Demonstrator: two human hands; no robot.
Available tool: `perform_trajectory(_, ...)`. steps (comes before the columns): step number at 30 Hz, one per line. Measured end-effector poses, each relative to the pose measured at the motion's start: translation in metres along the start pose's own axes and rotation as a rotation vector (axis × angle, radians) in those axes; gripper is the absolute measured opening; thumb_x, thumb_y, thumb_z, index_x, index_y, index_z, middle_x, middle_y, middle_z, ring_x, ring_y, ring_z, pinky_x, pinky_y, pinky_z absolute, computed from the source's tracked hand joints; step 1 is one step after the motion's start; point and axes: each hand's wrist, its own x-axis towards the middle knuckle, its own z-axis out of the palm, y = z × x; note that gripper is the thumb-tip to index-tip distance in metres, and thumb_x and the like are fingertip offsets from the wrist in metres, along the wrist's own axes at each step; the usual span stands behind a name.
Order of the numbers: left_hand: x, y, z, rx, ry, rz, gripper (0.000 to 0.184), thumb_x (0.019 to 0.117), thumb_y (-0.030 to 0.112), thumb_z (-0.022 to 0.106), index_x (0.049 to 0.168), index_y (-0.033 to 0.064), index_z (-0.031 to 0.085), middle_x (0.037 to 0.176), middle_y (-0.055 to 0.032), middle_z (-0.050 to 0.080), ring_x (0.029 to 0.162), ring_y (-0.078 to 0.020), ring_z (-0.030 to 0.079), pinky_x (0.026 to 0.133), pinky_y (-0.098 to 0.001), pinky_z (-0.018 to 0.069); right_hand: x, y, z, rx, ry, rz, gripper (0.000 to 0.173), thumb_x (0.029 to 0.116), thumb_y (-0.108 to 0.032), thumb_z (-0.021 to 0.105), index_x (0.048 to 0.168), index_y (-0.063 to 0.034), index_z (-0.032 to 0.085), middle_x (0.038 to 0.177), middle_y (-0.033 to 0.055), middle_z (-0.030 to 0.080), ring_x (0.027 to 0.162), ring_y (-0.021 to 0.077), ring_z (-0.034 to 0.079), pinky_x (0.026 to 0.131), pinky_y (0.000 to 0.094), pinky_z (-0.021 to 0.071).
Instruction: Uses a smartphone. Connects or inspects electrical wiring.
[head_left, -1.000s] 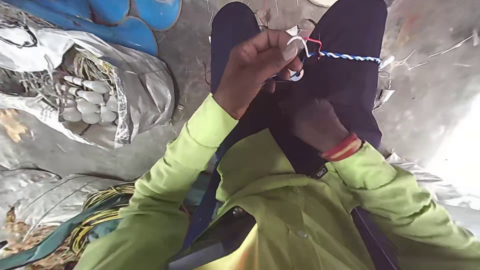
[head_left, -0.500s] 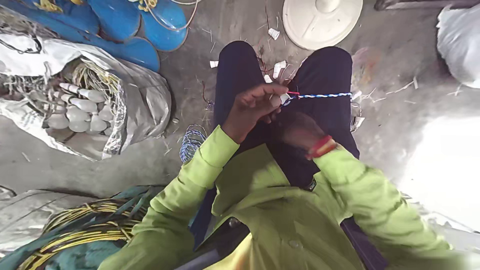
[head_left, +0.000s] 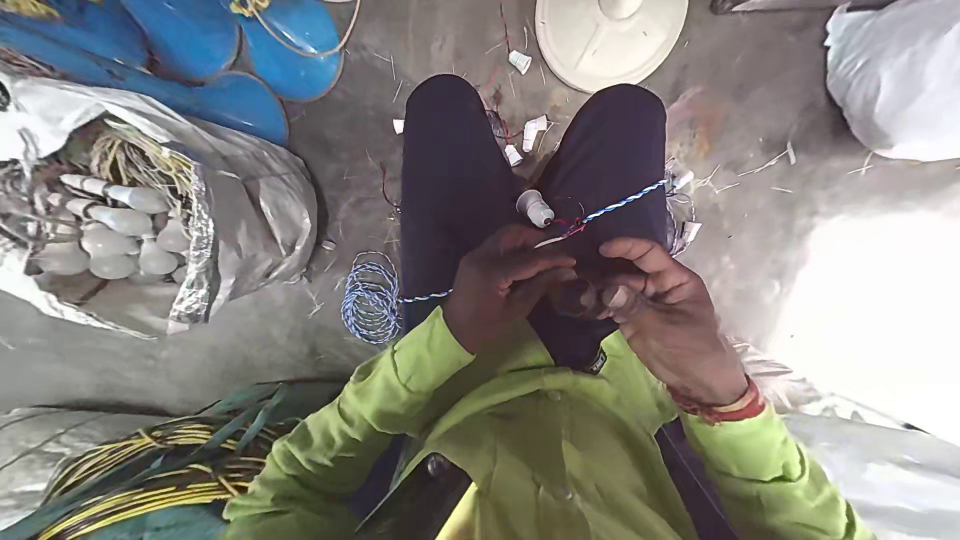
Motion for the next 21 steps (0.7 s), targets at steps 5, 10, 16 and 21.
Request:
perform_trajectory(5, -0.007, 0.001, 0.007, 0.068, 0.093, 0.100, 0.011, 0.0929, 0.006, 0.073, 0.101, -0.0002, 0.077, 0.105, -0.0118, 0.066, 0.092, -0.0076, 0.064, 0.083, -0.0194, 0.0566, -0.012, -0.001, 0.003, -0.071, -0.013, -0.054, 0.034, 0.0915, -0.010, 0.076, 0.124, -0.0080, 0.067, 0.100, 0.0046, 0.076, 0.088, 0.0113, 0.073, 0.080, 0.0259, 0.0618)
perform_trajectory(10, -0.008, -0.001, 0.009, -0.059, 0.029, -0.024, 0.032, 0.0907, 0.010, 0.075, 0.119, -0.0043, 0.070, 0.109, -0.0117, 0.065, 0.085, -0.0079, 0.063, 0.073, -0.0213, 0.0574, -0.018, 0.004, -0.002, -0.038, 0.032, -0.200, 0.026, 0.0875, -0.006, 0.079, 0.112, -0.0118, 0.075, 0.100, -0.0015, 0.076, 0.088, 0.0084, 0.073, 0.081, 0.0269, 0.0634)
perform_trajectory(16, -0.008, 0.003, 0.009, -0.157, 0.000, -0.088, 0.013, 0.0909, 0.003, 0.071, 0.102, -0.0034, 0.075, 0.108, -0.0113, 0.067, 0.090, -0.0072, 0.065, 0.077, -0.0216, 0.0588, -0.018, 0.012, -0.003, -0.023, -0.033, -0.219, 0.026, 0.0877, -0.003, 0.078, 0.111, -0.0130, 0.074, 0.100, -0.0028, 0.075, 0.087, 0.0072, 0.071, 0.079, 0.0247, 0.0627)
perform_trajectory(21, -0.005, 0.016, 0.013, 0.167, 0.015, 0.021, 0.013, 0.0908, 0.003, 0.071, 0.100, -0.0026, 0.078, 0.104, -0.0156, 0.068, 0.092, -0.0107, 0.066, 0.083, -0.0213, 0.0569, -0.020, 0.009, -0.001, -0.165, -0.053, -0.190, 0.020, 0.0953, -0.022, 0.073, 0.113, -0.0132, 0.073, 0.100, -0.0037, 0.074, 0.088, 0.0067, 0.070, 0.079, 0.0254, 0.0606)
